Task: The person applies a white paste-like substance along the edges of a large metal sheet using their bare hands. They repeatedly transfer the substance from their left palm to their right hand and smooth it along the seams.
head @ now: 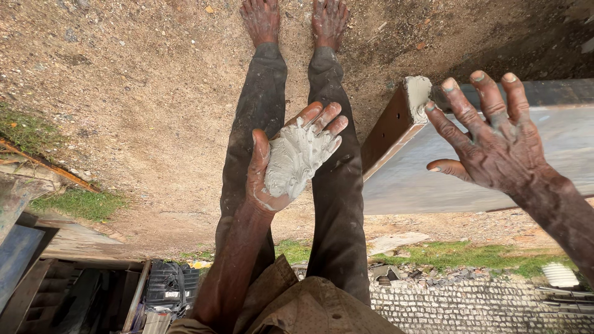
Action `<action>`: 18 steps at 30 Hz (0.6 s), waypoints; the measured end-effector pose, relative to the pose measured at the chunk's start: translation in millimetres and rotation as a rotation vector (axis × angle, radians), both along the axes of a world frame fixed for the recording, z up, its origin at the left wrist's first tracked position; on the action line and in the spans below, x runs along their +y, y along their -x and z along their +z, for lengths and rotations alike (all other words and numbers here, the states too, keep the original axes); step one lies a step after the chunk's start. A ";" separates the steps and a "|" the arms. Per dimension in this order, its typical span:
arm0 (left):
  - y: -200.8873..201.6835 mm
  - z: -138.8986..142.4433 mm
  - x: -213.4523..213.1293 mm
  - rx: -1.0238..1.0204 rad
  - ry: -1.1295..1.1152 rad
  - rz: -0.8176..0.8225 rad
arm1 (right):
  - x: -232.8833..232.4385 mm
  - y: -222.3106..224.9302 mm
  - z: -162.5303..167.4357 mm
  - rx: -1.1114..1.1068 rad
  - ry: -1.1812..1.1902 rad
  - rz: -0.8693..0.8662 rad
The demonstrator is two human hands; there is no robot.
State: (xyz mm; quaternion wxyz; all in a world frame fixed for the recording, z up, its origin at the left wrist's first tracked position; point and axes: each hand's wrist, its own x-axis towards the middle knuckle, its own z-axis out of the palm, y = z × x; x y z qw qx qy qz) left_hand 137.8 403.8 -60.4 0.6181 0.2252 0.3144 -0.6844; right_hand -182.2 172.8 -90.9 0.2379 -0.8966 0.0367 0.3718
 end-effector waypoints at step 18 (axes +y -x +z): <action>-3.4 -0.3 6.2 -0.004 -0.001 0.030 | -19.7 -12.6 -30.4 -0.084 -0.481 -0.478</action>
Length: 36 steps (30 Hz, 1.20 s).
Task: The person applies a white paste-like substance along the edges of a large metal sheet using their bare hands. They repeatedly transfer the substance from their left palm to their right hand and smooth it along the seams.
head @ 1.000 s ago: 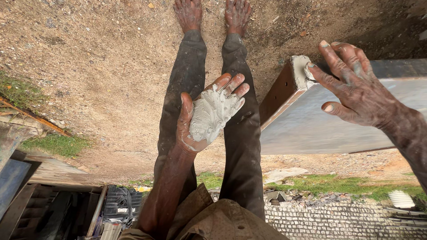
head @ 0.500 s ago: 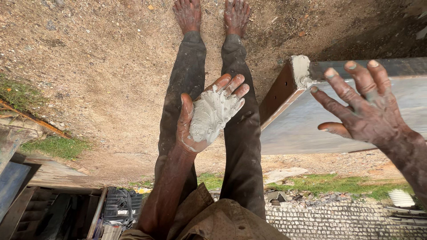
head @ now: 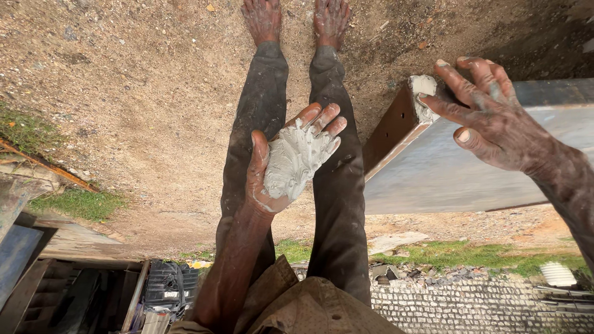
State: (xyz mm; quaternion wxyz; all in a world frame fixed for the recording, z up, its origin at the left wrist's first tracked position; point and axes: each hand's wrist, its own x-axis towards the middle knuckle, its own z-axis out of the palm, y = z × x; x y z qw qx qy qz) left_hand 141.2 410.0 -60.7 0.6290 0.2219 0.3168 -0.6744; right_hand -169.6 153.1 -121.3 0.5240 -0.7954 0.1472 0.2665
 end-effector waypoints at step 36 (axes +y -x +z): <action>4.5 -6.9 -0.4 -0.023 0.016 0.015 | -4.3 -12.0 6.6 0.177 -0.160 0.076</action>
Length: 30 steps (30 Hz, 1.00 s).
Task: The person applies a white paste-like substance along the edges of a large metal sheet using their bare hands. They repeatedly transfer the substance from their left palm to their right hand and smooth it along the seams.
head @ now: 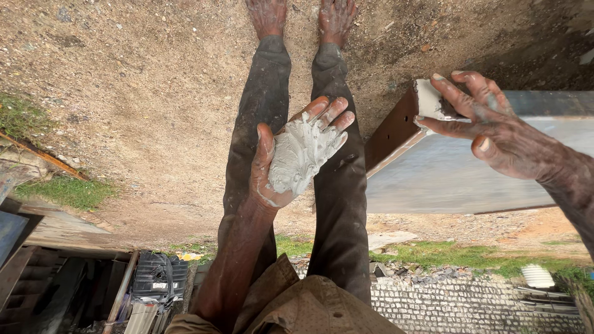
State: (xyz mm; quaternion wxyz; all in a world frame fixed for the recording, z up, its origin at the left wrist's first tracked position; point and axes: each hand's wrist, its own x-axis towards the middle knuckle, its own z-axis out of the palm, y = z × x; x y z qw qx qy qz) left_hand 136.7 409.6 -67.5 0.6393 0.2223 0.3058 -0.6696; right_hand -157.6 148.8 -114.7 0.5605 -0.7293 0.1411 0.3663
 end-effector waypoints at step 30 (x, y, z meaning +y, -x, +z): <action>12.3 -0.7 -10.5 0.044 0.023 0.013 | -8.1 18.0 5.7 -0.051 -0.004 -0.111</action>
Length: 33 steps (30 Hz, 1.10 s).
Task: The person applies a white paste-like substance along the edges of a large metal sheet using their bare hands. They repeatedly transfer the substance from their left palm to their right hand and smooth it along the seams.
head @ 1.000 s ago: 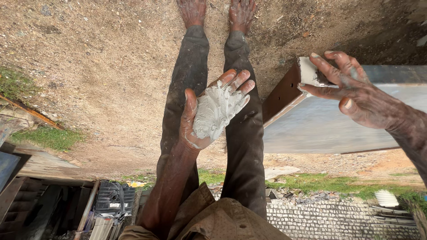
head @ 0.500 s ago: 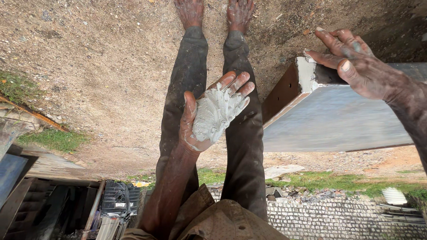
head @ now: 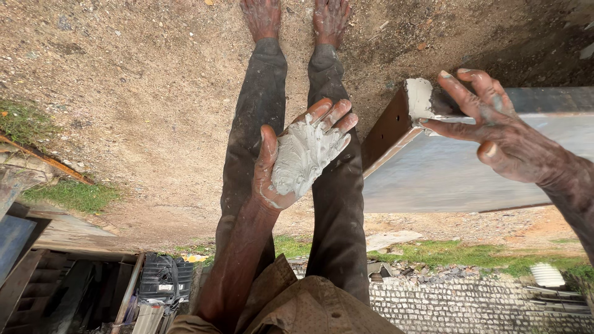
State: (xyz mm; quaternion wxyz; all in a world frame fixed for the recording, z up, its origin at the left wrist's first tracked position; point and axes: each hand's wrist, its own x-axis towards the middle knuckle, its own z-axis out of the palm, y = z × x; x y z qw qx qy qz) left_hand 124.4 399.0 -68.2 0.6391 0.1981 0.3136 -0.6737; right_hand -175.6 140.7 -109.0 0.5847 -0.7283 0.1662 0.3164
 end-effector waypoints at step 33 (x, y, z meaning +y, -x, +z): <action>8.7 1.5 -9.8 -0.008 -0.011 -0.025 | -6.1 9.5 -7.1 -0.114 0.150 0.118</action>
